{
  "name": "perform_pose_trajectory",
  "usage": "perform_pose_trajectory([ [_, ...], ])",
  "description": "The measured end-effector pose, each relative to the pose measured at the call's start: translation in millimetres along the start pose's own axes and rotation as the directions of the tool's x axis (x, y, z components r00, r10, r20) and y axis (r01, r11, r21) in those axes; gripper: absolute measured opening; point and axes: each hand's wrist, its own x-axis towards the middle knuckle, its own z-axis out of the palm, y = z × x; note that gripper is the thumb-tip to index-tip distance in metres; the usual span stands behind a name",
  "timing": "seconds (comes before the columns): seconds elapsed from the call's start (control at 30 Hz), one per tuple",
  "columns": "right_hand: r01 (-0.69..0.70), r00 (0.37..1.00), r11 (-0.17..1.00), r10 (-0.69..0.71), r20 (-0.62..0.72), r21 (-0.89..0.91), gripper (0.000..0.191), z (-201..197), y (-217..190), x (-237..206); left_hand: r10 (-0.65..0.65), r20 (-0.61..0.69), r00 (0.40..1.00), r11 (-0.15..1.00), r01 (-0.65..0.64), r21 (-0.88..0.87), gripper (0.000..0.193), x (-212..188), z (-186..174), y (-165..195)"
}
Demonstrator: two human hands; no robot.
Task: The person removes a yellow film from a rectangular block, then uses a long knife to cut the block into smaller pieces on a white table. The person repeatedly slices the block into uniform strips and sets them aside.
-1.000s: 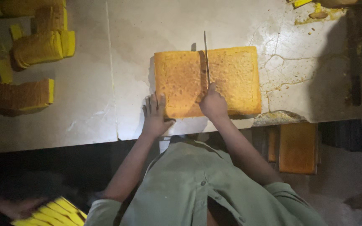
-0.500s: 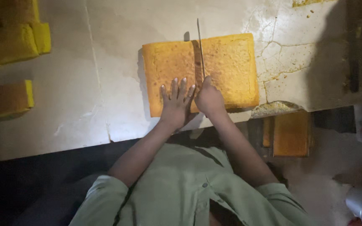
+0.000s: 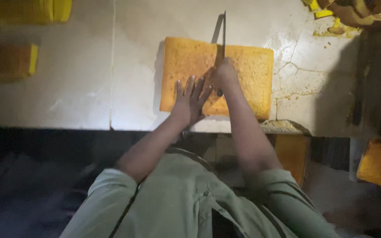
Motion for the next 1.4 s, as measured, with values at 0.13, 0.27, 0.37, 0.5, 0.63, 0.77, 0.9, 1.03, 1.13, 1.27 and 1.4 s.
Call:
perform_pose_trajectory([
  [0.13,-0.146,0.985,0.988,0.141,0.098,0.044,0.055,-10.7,-8.4,-30.7,-0.043,0.001,0.999,0.999,0.043,-0.02,0.109,-10.3,-5.5,7.3],
  [0.27,-0.21,0.96,0.978,0.204,0.194,0.011,0.05,-8.4,-1.9,-79.9,-0.047,-0.037,0.998,0.997,0.045,-0.063,0.111,-23.1,-9.2,13.2],
  [0.37,-0.11,0.981,0.992,0.118,0.156,-0.061,0.054,7.5,13.5,-116.7,-0.046,-0.062,0.997,0.998,0.043,-0.044,0.109,-24.4,-5.5,16.0],
  [0.5,-0.091,0.976,0.994,0.102,0.195,-0.065,0.065,35.3,45.9,-179.6,-0.03,-0.064,0.998,0.996,0.024,-0.088,0.107,-26.9,6.3,18.4],
  [0.63,-0.204,0.905,0.974,0.224,0.36,-0.095,0.075,58.6,82.8,-254.3,0.004,-0.108,0.994,1.0,-0.007,-0.023,0.107,-26.6,13.6,16.6],
  [0.77,-0.147,0.937,0.982,0.176,0.303,-0.115,0.053,89.5,97.9,-274.4,-0.014,-0.046,0.999,0.997,0.01,-0.072,0.108,-21.6,19.5,14.5],
  [0.9,-0.125,0.985,0.991,0.129,0.113,-0.039,0.062,102.4,89.8,-224.0,0.034,-0.039,0.999,0.993,-0.039,-0.115,0.109,-15.5,28.0,-5.7],
  [1.03,-0.096,0.995,0.995,0.096,-0.027,-0.005,0.05,90.0,61.4,-146.0,0.074,-0.189,0.979,0.946,-0.129,-0.297,0.104,-36.5,33.1,-55.7],
  [1.13,-0.05,0.997,0.998,0.052,-0.066,0.022,0.054,96.3,29.3,-82.0,-0.016,-0.255,0.967,0.937,-0.074,-0.341,0.107,-57.9,37.7,-94.2],
  [1.27,0.039,0.992,0.994,-0.026,-0.127,0.103,0.046,112.1,-10.0,-25.2,-0.033,-0.241,0.97,0.916,-0.067,-0.396,0.107,-54.9,46.6,-114.3],
  [1.4,-0.056,0.994,0.994,0.065,-0.092,0.093,0.044,123.4,-24.9,-2.8,-0.019,-0.207,0.978,0.923,-0.062,-0.379,0.109,-44.4,49.4,-116.7],
])
